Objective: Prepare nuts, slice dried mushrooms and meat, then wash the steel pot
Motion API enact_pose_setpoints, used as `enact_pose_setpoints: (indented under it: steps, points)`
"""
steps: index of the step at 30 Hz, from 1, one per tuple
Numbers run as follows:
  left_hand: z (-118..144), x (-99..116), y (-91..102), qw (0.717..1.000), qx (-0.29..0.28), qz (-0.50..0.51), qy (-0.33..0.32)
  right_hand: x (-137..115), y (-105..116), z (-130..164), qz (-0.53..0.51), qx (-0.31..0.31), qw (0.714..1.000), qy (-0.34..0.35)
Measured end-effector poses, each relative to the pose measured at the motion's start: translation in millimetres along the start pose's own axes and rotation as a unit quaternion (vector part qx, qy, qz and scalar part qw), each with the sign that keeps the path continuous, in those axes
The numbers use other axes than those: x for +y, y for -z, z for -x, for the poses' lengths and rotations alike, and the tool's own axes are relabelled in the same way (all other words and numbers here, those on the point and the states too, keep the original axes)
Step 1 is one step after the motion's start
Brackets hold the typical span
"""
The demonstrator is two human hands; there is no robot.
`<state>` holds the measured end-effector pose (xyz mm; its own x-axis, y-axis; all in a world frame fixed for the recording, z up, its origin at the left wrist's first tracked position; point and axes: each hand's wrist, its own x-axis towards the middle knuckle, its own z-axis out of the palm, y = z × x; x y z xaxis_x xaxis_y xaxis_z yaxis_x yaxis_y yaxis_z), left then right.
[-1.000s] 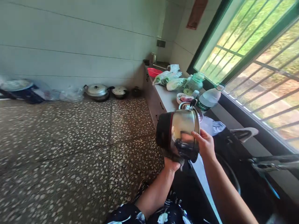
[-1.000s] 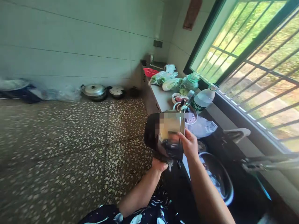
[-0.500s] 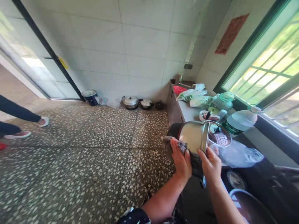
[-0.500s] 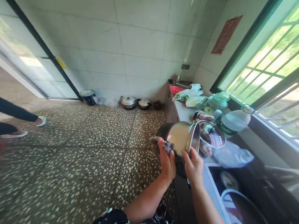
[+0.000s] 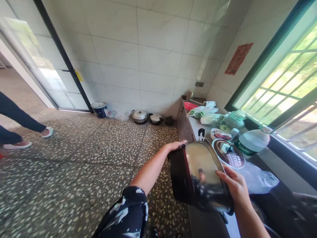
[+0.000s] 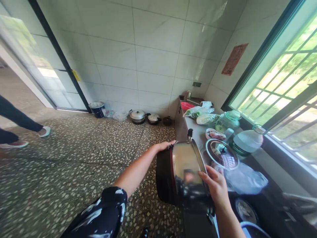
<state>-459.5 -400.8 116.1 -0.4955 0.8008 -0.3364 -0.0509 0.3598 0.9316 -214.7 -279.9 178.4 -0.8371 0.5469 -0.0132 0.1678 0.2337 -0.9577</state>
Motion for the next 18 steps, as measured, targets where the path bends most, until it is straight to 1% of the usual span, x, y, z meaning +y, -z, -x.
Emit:
enact_pose_setpoints:
  steps: [1, 3, 4, 5, 7, 8, 9, 10, 11, 12, 13, 15, 16, 17, 18]
  points:
    - [8.9, -2.1, -2.2, 0.998, 0.016, -0.047, -0.026, 1.3, 0.8, -2.9, -0.015, 0.003, 1.000, -0.018]
    - [35.0, -8.3, -16.4, 0.981, 0.095, -0.137, -0.103, 4.8, -2.2, -9.4, -0.047, -0.005, 0.998, -0.049]
    - [50.8, -13.3, -28.3, 0.968, 0.136, -0.167, -0.129, 6.6, -6.0, -12.5, -0.060, -0.014, 0.996, -0.060]
    - [67.4, -20.1, -42.8, 0.952, 0.193, -0.184, -0.153, 8.2, -11.1, -15.1, -0.068, -0.022, 0.995, -0.068]
    - [98.7, -39.4, -74.7, 0.906, 0.318, -0.207, -0.185, 10.5, -23.4, -17.9, -0.065, -0.028, 0.995, -0.067]
    - [111.5, -51.4, -89.0, 0.890, 0.355, -0.210, -0.197, 10.9, -29.6, -17.6, -0.054, -0.029, 0.996, -0.057]
    - [121.6, -63.8, -100.2, 0.879, 0.372, -0.208, -0.212, 10.9, -35.1, -16.0, -0.041, -0.032, 0.998, -0.042]
    - [128.6, -75.6, -107.2, 0.873, 0.379, -0.202, -0.229, 10.3, -39.6, -13.1, -0.026, -0.041, 0.999, -0.024]
    - [132.4, -85.7, -109.2, 0.872, 0.375, -0.193, -0.249, 9.0, -42.7, -9.1, -0.013, -0.055, 0.998, -0.007]
    - [133.2, -93.3, -106.1, 0.873, 0.366, -0.179, -0.268, 7.0, -44.3, -4.3, -0.002, -0.075, 0.997, 0.006]
    - [131.1, -97.8, -98.4, 0.876, 0.356, -0.160, -0.284, 4.3, -44.6, 1.0, 0.008, -0.091, 0.996, 0.017]
    - [119.8, -97.6, -73.1, 0.892, 0.328, -0.105, -0.292, -3.4, -40.9, 11.6, 0.023, -0.111, 0.993, 0.031]
    - [111.4, -94.1, -58.0, 0.907, 0.305, -0.068, -0.281, -8.0, -37.4, 16.2, 0.030, -0.114, 0.992, 0.035]
    - [101.7, -89.4, -43.0, 0.927, 0.267, -0.028, -0.262, -12.7, -33.0, 19.9, 0.036, -0.113, 0.992, 0.037]
    - [91.3, -84.7, -29.2, 0.948, 0.212, 0.020, -0.236, -17.4, -27.9, 22.7, 0.042, -0.109, 0.992, 0.035]
